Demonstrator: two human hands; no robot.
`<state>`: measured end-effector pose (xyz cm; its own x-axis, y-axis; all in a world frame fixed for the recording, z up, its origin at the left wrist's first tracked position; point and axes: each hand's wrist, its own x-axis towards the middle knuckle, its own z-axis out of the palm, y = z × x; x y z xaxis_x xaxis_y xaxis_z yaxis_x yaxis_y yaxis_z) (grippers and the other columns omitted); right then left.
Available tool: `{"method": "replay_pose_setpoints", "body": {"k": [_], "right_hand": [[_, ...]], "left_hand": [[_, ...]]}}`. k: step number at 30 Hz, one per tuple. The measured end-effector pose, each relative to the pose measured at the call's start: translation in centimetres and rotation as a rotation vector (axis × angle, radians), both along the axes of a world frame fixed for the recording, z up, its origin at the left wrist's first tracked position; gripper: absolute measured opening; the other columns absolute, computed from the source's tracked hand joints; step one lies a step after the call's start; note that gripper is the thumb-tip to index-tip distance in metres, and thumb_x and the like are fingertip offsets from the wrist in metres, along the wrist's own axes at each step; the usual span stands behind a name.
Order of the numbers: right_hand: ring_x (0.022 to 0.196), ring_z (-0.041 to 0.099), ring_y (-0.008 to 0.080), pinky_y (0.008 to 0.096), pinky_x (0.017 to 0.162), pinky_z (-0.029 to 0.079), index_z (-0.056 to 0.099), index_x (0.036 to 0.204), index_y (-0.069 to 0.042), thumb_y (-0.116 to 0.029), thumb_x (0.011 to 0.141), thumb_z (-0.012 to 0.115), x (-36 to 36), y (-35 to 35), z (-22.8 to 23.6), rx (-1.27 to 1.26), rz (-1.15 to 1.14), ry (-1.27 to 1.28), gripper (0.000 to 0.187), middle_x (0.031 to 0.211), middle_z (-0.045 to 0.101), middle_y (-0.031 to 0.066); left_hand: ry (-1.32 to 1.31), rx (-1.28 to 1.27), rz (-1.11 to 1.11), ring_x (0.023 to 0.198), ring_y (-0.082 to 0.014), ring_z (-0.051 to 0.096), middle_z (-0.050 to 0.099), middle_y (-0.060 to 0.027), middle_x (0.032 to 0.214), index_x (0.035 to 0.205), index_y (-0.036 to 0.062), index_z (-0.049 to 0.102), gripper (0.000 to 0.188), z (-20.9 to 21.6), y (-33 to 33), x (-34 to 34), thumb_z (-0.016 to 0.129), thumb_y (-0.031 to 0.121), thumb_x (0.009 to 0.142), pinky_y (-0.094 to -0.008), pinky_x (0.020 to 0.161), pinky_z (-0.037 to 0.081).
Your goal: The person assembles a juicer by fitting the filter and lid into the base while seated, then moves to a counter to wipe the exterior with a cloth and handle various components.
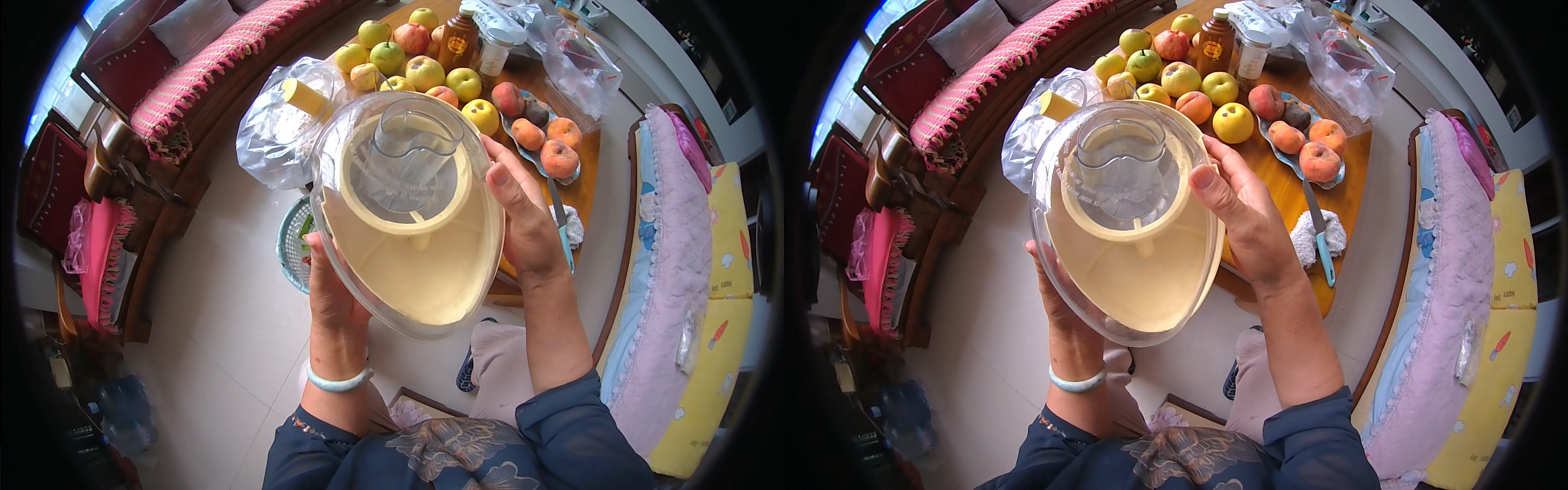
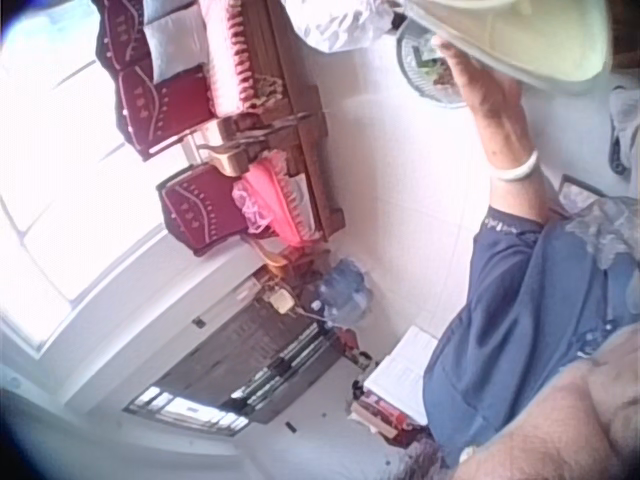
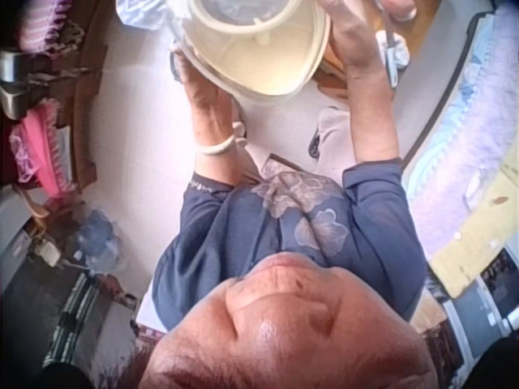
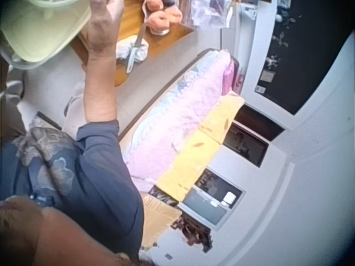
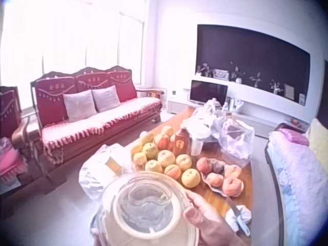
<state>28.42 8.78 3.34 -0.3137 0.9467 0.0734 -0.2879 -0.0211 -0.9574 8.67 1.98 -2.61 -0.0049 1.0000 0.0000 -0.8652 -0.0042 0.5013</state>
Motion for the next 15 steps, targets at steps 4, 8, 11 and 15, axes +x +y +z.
{"method": "replay_pose_setpoints", "body": {"k": [4, 8, 11, 15], "right_hand": [[0.133, 0.04, 0.0211, 0.031, 0.11, 0.031, 0.022, 0.145, 0.011, -0.052, 0.091, 0.06, -0.1, -0.1, 0.5, -0.008, 0.034, 0.054, 0.091, 0.144, 0.04, 0.017], [0.132, 0.041, 0.0209, 0.031, 0.11, 0.031, 0.024, 0.144, 0.011, -0.057, 0.09, 0.058, 0.5, 0.1, 0.0, 0.05, 0.006, -0.059, 0.094, 0.143, 0.042, 0.0166], [0.131, 0.042, 0.0209, 0.0308, 0.109, 0.032, 0.025, 0.144, 0.011, -0.059, 0.089, 0.058, 1.0, 0.2, -0.3, 0.084, -0.005, -0.115, 0.095, 0.142, 0.043, 0.0161], [0.131, 0.043, 0.0211, 0.0306, 0.109, 0.032, 0.028, 0.143, 0.01, -0.06, 0.089, 0.057, 1.1, 0.4, 0.1, 0.099, 0.028, -0.144, 0.094, 0.14, 0.045, 0.0154]], "left_hand": [[-0.009, 0.037, -0.039, 0.123, -0.0293, 0.053, 0.053, -0.0152, 0.135, 0.138, 0.0022, 0.045, 0.068, -0.6, 0.3, 0.1, 0.059, 0.051, 0.092, -0.0452, 0.104, 0.044], [-0.135, 0.048, -0.099, 0.123, -0.0291, 0.053, 0.053, -0.0146, 0.135, 0.138, 0.0027, 0.044, 0.068, -1.6, 0.6, 0.0, 0.058, 0.05, 0.092, -0.0453, 0.105, 0.043], [-0.234, 0.021, -0.138, 0.123, -0.0286, 0.053, 0.053, -0.0136, 0.136, 0.138, 0.0034, 0.044, 0.07, -2.6, 0.7, -0.4, 0.059, 0.053, 0.091, -0.0451, 0.104, 0.043], [-0.361, 0.082, -0.151, 0.124, -0.0282, 0.053, 0.053, -0.013, 0.136, 0.14, 0.0041, 0.043, 0.074, -4.1, 0.5, -0.6, 0.058, 0.056, 0.089, -0.0446, 0.103, 0.045]]}}
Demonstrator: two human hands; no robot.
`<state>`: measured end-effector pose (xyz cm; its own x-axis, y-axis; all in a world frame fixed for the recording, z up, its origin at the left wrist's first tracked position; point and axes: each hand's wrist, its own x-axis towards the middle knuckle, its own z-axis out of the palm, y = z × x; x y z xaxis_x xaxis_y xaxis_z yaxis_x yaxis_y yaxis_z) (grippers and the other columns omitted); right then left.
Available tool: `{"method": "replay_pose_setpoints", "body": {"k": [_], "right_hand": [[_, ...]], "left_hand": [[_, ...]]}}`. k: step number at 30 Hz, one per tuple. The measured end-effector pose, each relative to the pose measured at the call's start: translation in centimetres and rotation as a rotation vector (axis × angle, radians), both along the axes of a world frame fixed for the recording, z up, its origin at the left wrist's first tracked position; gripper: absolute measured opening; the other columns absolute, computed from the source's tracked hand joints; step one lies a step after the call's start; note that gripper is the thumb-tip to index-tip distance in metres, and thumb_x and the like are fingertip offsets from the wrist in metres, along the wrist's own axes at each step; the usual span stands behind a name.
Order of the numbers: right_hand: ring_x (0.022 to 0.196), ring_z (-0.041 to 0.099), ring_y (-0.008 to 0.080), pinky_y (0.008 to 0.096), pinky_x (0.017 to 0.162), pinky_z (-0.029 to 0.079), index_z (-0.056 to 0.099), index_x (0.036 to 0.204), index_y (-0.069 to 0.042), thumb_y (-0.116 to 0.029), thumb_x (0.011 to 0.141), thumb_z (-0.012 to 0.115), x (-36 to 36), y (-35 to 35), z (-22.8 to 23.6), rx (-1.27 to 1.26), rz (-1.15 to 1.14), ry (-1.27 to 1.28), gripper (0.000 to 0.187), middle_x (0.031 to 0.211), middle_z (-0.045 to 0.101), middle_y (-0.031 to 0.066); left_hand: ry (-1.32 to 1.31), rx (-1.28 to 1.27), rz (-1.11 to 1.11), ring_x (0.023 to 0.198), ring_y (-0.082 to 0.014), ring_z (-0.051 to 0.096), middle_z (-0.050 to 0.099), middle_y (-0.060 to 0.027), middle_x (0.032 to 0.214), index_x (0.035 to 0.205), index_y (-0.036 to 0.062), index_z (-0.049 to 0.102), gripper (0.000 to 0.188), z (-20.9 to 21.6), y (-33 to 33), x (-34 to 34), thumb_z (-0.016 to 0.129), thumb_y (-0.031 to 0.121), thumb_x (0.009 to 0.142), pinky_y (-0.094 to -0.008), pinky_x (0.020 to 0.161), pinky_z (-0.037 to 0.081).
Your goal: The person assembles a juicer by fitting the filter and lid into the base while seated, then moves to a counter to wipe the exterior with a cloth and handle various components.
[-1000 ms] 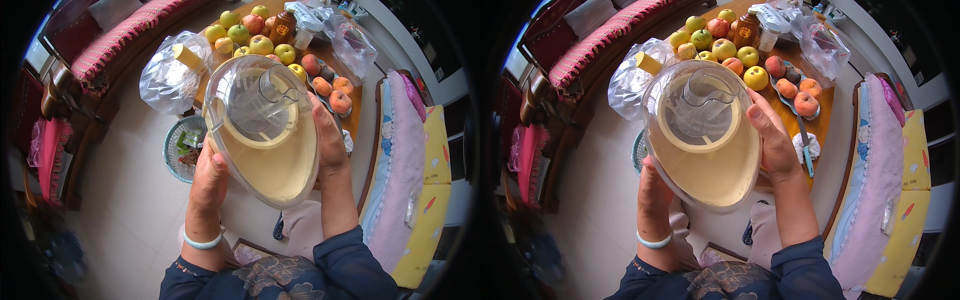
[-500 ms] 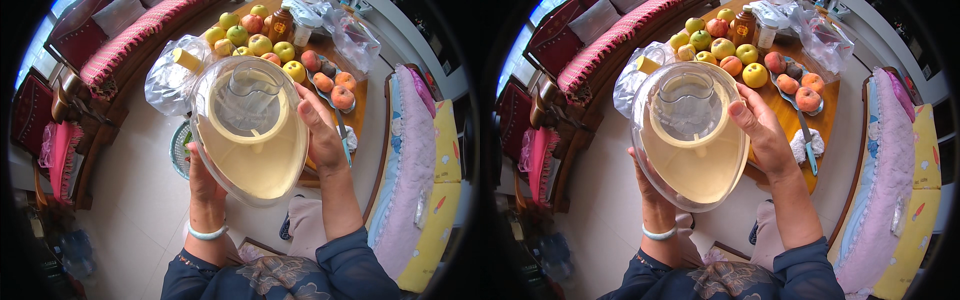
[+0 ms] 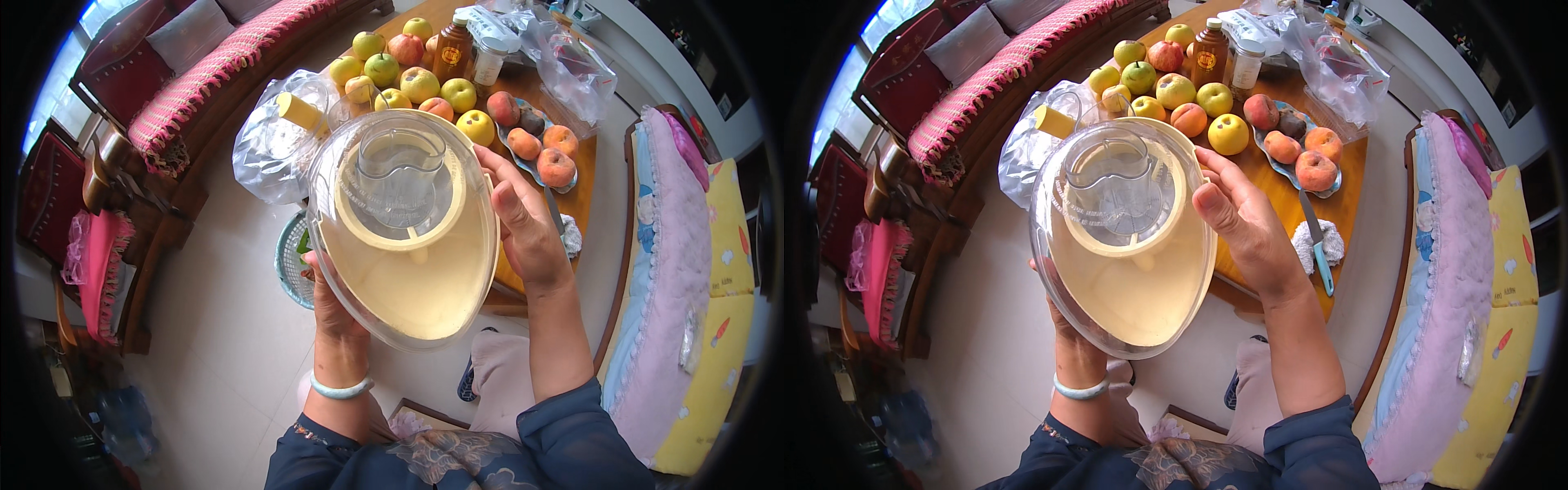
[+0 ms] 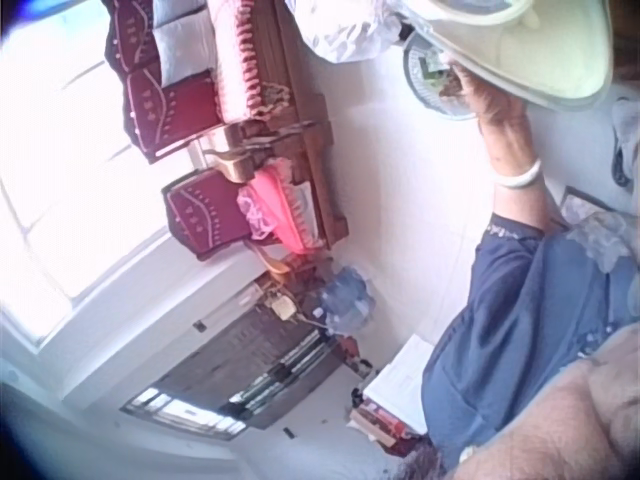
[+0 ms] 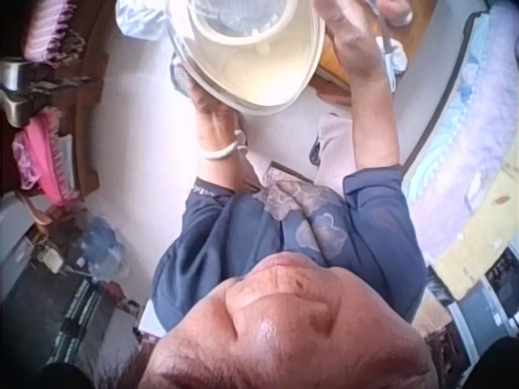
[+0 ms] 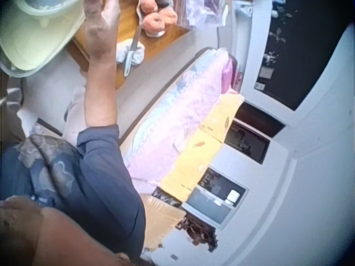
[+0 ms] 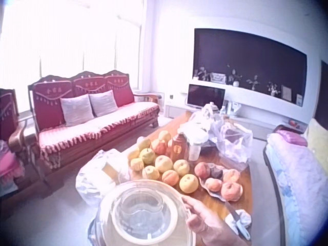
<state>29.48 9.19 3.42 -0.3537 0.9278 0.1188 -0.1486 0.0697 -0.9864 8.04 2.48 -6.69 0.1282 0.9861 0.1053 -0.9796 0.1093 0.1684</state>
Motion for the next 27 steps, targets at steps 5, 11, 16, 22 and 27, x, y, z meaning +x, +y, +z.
{"method": "replay_pose_setpoints", "body": {"k": [5, 11, 16, 22, 27], "right_hand": [[0.131, 0.042, 0.0207, 0.0309, 0.109, 0.032, 0.027, 0.144, 0.009, -0.058, 0.088, 0.06, 0.0, 0.2, -0.1, 0.005, -0.014, 0.005, 0.094, 0.14, 0.045, 0.0155], [0.132, 0.041, 0.0207, 0.0313, 0.109, 0.032, 0.024, 0.145, 0.009, -0.054, 0.088, 0.062, 0.0, 0.3, -0.7, -0.051, 0.02, 0.078, 0.092, 0.142, 0.042, 0.0159], [0.129, 0.043, 0.0204, 0.0313, 0.109, 0.032, 0.025, 0.145, 0.006, -0.051, 0.089, 0.063, -0.8, -0.1, -0.3, -0.081, -0.015, 0.152, 0.089, 0.139, 0.044, 0.0147], [0.118, 0.049, 0.0162, 0.0301, 0.103, 0.037, 0.038, 0.137, -0.002, -0.044, 0.088, 0.069, -0.8, -0.8, 0.4, -0.019, -0.039, 0.142, 0.072, 0.133, 0.046, 0.0129], [0.112, 0.051, 0.0136, 0.0301, 0.093, 0.045, 0.042, 0.124, -0.003, -0.039, 0.088, 0.071, -1.0, -1.5, 1.9, -0.029, 0.0, 0.116, 0.058, 0.119, 0.054, 0.0121]], "left_hand": [[0.166, 0.032, 0.003, 0.123, -0.0286, 0.053, 0.052, -0.0135, 0.136, 0.141, 0.0037, 0.042, 0.075, 0.0, 0.0, 0.0, 0.057, 0.057, 0.089, -0.0444, 0.102, 0.046], [0.245, -0.041, 0.043, 0.123, -0.0285, 0.053, 0.052, -0.0135, 0.137, 0.141, 0.003, 0.042, 0.076, 0.4, -0.1, 0.1, 0.057, 0.057, 0.09, -0.0448, 0.103, 0.045], [0.183, -0.154, 0.079, 0.125, -0.0277, 0.051, 0.05, -0.0112, 0.14, 0.143, 0.008, 0.04, 0.073, -0.2, 0.1, 0.2, 0.054, 0.057, 0.091, -0.0448, 0.103, 0.045], [0.343, -0.241, 0.233, 0.129, -0.0263, 0.047, 0.044, -0.0094, 0.145, 0.147, 0.0113, 0.034, 0.079, 3.8, -0.7, 1.6, 0.051, 0.063, 0.09, -0.0428, 0.105, 0.043], [0.502, -0.194, 0.309, 0.13, -0.0238, 0.044, 0.039, -0.0089, 0.148, 0.149, 0.0112, 0.028, 0.09, 5.0, -0.9, 2.1, 0.046, 0.073, 0.086, -0.0389, 0.107, 0.041]]}}
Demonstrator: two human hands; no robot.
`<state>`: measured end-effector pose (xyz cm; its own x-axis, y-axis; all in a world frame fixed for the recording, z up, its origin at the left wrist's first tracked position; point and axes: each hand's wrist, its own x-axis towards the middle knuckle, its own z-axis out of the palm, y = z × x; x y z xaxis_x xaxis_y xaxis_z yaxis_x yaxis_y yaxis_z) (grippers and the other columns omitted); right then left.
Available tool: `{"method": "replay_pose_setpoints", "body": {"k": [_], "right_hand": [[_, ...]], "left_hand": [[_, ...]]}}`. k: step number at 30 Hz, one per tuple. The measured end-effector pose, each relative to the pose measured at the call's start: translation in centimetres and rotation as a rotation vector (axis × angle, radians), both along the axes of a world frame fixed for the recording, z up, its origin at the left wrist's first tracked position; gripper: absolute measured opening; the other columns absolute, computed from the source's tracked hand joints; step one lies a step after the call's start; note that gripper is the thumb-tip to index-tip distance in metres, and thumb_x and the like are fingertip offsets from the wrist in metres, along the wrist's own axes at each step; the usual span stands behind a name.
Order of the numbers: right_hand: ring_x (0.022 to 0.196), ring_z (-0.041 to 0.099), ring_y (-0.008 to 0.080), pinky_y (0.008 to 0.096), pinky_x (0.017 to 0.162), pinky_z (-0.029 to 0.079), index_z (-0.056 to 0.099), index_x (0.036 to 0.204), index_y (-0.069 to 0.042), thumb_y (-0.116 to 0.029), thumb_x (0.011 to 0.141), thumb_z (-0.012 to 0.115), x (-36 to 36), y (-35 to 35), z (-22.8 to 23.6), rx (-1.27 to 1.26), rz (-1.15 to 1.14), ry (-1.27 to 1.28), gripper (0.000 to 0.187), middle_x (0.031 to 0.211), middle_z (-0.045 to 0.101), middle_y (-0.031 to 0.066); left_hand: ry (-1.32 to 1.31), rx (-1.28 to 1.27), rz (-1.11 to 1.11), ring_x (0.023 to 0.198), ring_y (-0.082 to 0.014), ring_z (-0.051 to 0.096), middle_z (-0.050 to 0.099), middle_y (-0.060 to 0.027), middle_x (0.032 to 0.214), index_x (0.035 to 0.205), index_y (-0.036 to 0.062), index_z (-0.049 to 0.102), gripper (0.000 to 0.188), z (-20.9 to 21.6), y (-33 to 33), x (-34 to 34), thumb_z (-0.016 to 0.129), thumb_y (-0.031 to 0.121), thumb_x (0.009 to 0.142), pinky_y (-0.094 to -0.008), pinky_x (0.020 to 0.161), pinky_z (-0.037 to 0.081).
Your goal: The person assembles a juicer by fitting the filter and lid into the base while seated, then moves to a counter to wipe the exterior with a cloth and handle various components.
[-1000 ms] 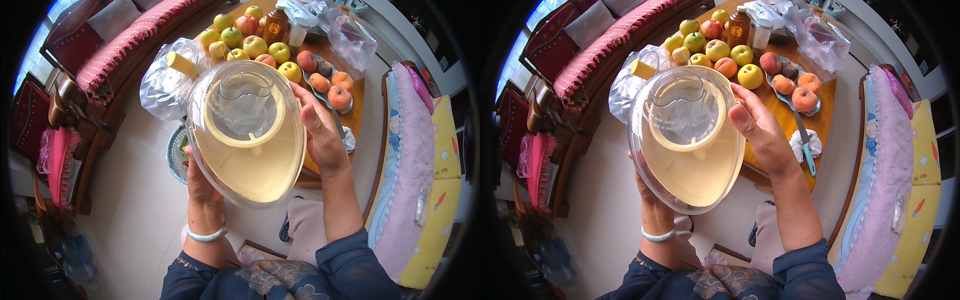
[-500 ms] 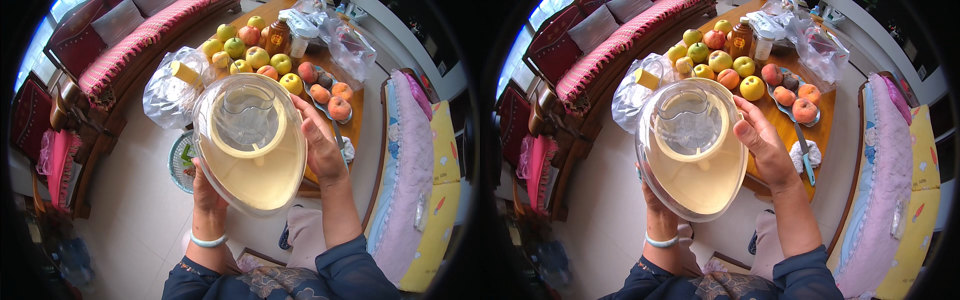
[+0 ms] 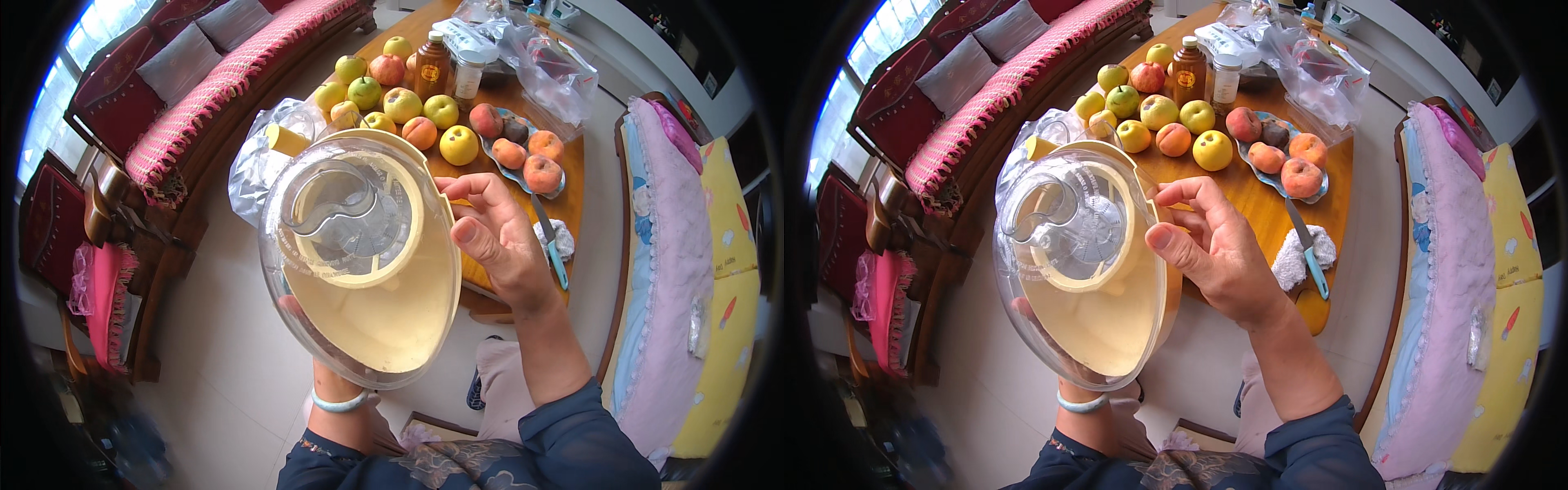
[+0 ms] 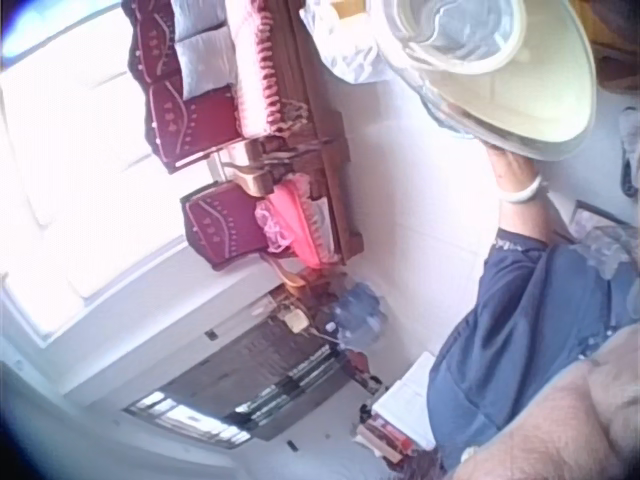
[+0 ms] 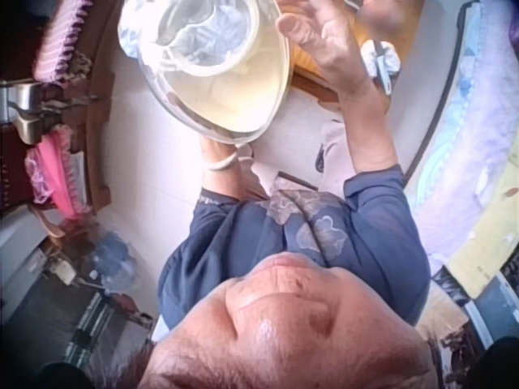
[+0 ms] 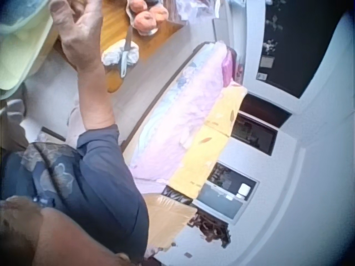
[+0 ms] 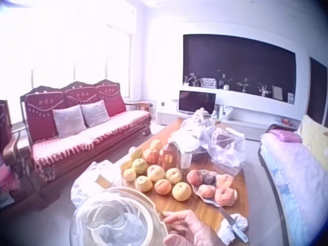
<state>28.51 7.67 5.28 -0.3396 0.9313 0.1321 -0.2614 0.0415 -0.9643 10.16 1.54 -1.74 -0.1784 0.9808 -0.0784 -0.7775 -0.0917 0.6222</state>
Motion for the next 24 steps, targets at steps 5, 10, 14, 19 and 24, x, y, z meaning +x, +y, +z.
{"method": "replay_pose_setpoints", "body": {"k": [5, 10, 14, 19, 24], "right_hand": [[0.116, 0.051, 0.0188, 0.0333, 0.097, 0.044, 0.041, 0.125, -0.001, -0.045, 0.083, 0.075, 0.2, 0.0, 0.2, 0.051, -0.047, -0.103, 0.07, 0.123, 0.054, 0.0154], [0.122, 0.048, 0.023, 0.0357, 0.102, 0.039, 0.038, 0.134, 0.002, -0.054, 0.078, 0.075, 0.3, 0.2, 0.2, 0.031, -0.024, -0.184, 0.087, 0.13, 0.05, 0.0176], [0.128, 0.043, 0.026, 0.0372, 0.109, 0.031, 0.033, 0.142, 0.002, -0.062, 0.077, 0.072, -0.1, 0.0, 0.7, -0.005, -0.006, -0.237, 0.1, 0.136, 0.045, 0.0164], [0.126, 0.045, 0.0225, 0.0359, 0.107, 0.035, 0.037, 0.141, 0.004, -0.059, 0.087, 0.062, 0.1, 0.4, -0.5, 0.068, -0.049, -0.247, 0.087, 0.135, 0.047, 0.0151], [0.118, 0.052, 0.0177, 0.0305, 0.094, 0.045, 0.044, 0.135, 0.002, -0.051, 0.096, 0.051, 0.7, 1.3, -1.1, -0.073, -0.107, -0.106, 0.066, 0.129, 0.051, 0.012]], "left_hand": [[-0.17, 0.12, -0.136, 0.129, -0.026, 0.047, 0.043, -0.0103, 0.145, 0.147, 0.0111, 0.032, 0.085, -3.1, -0.3, -1.9, 0.059, 0.062, 0.085, -0.0427, 0.106, 0.043], [-0.249, 0.078, -0.216, 0.124, -0.0269, 0.052, 0.053, -0.0102, 0.136, 0.14, 0.0045, 0.042, 0.08, -5.1, 0.1, -2.3, 0.067, 0.055, 0.084, -0.0431, 0.103, 0.046], [-0.189, 0.051, -0.149, 0.122, -0.0253, 0.054, 0.055, -0.0088, 0.134, 0.138, 0.0047, 0.045, 0.078, -5.1, 0.3, -2.2, 0.065, 0.057, 0.084, -0.0415, 0.102, 0.047], [-0.194, 0.088, -0.162, 0.121, -0.0243, 0.054, 0.054, -0.0079, 0.135, 0.139, 0.0062, 0.044, 0.077, -5.1, 0.7, -2.0, 0.062, 0.058, 0.085, -0.0404, 0.101, 0.047], [-0.112, 0.025, -0.128, 0.122, -0.0249, 0.053, 0.051, -0.009, 0.138, 0.142, 0.0087, 0.041, 0.077, -3.7, 1.0, -1.3, 0.055, 0.062, 0.088, -0.0402, 0.102, 0.046]]}}
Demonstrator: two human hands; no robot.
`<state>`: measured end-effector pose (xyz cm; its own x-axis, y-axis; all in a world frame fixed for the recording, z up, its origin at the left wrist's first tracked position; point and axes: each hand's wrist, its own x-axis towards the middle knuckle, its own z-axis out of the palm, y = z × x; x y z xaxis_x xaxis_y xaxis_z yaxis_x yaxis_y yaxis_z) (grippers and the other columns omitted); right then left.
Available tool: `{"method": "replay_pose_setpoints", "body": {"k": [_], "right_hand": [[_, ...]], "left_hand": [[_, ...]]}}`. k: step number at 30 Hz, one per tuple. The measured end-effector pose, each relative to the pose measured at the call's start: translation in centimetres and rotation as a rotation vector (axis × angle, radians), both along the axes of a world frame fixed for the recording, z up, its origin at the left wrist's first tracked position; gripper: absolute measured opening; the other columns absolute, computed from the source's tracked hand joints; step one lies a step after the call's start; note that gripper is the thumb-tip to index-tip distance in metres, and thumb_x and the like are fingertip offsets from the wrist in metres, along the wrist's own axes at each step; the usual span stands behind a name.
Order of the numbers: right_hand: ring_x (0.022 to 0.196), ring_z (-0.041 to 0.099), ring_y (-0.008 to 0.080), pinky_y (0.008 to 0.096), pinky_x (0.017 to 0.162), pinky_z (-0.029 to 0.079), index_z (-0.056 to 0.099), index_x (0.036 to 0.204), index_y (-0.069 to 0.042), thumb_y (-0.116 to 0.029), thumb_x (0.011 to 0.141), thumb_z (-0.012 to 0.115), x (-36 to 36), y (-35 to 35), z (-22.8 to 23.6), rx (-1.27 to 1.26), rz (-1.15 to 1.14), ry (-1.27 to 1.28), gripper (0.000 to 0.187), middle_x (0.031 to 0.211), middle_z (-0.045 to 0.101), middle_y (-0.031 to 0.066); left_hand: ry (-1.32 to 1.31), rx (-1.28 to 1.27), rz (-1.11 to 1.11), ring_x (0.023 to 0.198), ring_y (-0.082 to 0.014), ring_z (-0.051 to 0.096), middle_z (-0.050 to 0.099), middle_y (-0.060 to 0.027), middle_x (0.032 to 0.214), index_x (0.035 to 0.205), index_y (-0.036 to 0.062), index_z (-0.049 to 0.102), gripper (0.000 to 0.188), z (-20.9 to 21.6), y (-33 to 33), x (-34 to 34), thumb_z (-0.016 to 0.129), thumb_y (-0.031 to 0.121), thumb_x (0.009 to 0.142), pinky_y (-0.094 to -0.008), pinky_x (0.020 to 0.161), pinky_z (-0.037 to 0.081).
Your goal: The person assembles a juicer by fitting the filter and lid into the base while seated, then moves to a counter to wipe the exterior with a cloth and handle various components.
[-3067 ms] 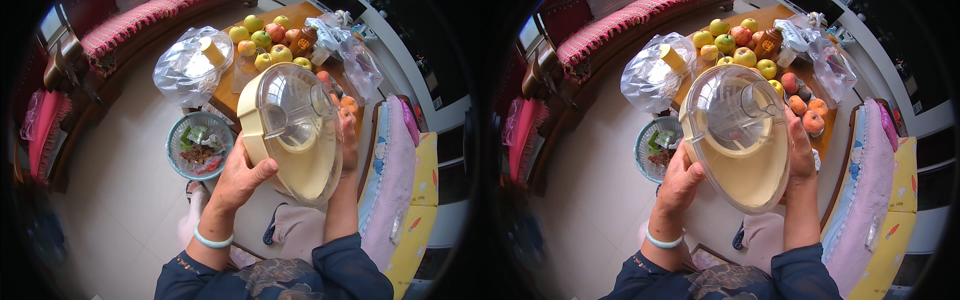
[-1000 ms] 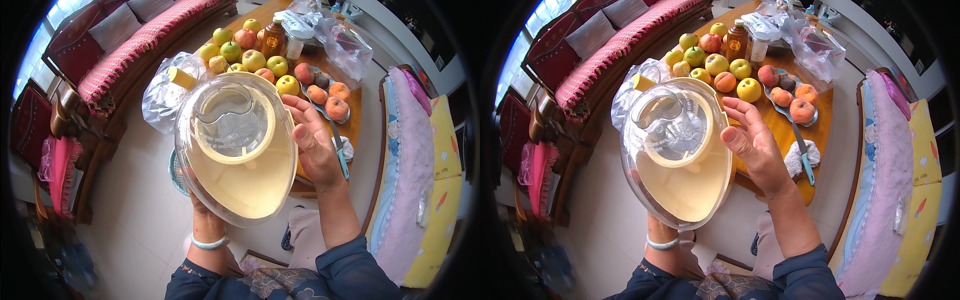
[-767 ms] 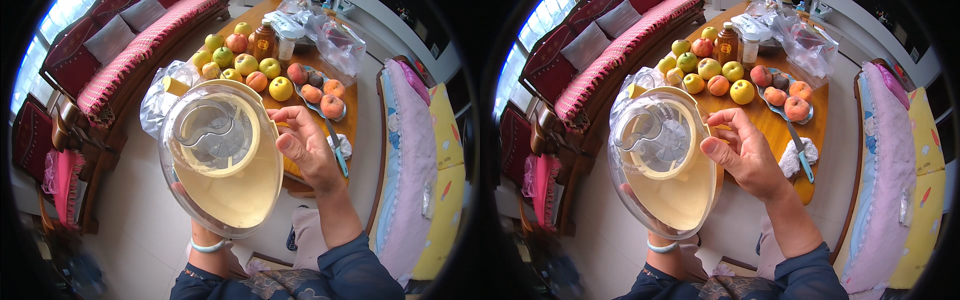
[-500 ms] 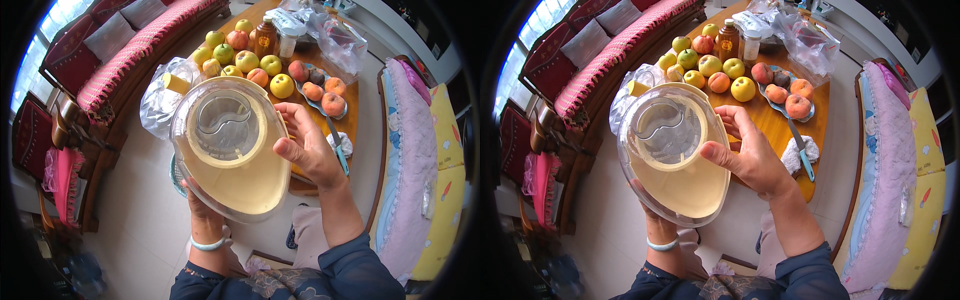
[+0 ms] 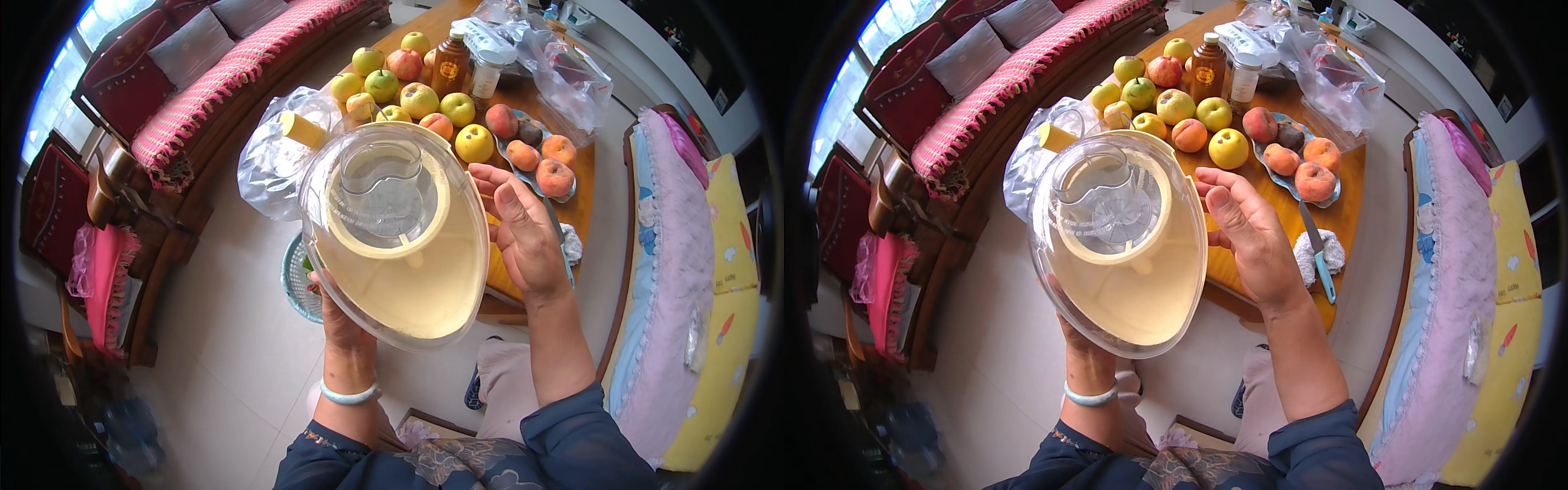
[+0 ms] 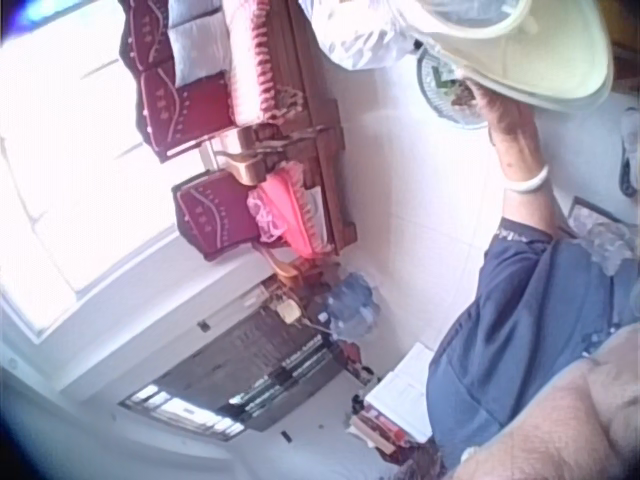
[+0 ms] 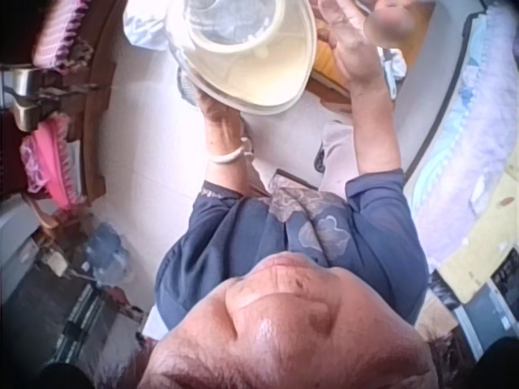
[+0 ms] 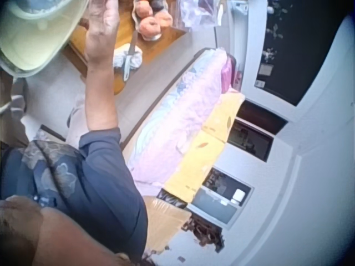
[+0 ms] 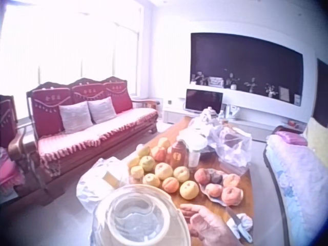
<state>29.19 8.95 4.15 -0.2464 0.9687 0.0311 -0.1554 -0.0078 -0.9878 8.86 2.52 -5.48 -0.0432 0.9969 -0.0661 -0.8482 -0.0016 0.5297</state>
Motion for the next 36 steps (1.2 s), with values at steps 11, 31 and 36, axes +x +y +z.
{"method": "replay_pose_setpoints", "body": {"k": [11, 31, 36], "right_hand": [[0.087, 0.057, 0.0082, 0.0229, 0.075, 0.046, 0.062, 0.116, -0.002, -0.029, 0.098, 0.057, 2.4, 0.5, 0.6, 0.271, -0.231, -0.059, 0.033, 0.104, 0.064, 0.0022], [0.055, 0.057, 0.0265, 0.0349, 0.055, 0.045, 0.063, 0.081, -0.001, -0.016, 0.091, 0.063, 0.8, 3.6, 6.8, 0.574, 0.134, -1.042, 0.018, 0.063, 0.059, 0.0149], [0.055, 0.058, 0.0296, 0.0372, 0.051, 0.043, 0.059, 0.076, -0.006, -0.017, 0.09, 0.063, 0.5, 3.7, 6.6, 0.8, 0.041, -1.171, 0.019, 0.059, 0.057, 0.0121]], "left_hand": [[-0.108, -0.054, -0.048, 0.125, -0.0254, 0.05, 0.049, -0.0099, 0.14, 0.144, 0.0095, 0.038, 0.078, -1.3, 0.4, 0.8, 0.051, 0.064, 0.089, -0.0412, 0.105, 0.042], [0.061, 0.147, -0.195, 0.125, -0.0237, 0.05, 0.053, -0.0106, 0.137, 0.14, 0.0009, 0.042, 0.074, -0.4, 1.8, 3.6, 0.057, 0.055, 0.091, -0.0411, 0.107, 0.04], [0.019, 0.094, -0.171, 0.124, -0.0214, 0.051, 0.054, -0.0095, 0.135, 0.138, 0.0012, 0.043, 0.074, -0.8, 1.8, 3.6, 0.063, 0.053, 0.088, -0.0381, 0.106, 0.039]]}}
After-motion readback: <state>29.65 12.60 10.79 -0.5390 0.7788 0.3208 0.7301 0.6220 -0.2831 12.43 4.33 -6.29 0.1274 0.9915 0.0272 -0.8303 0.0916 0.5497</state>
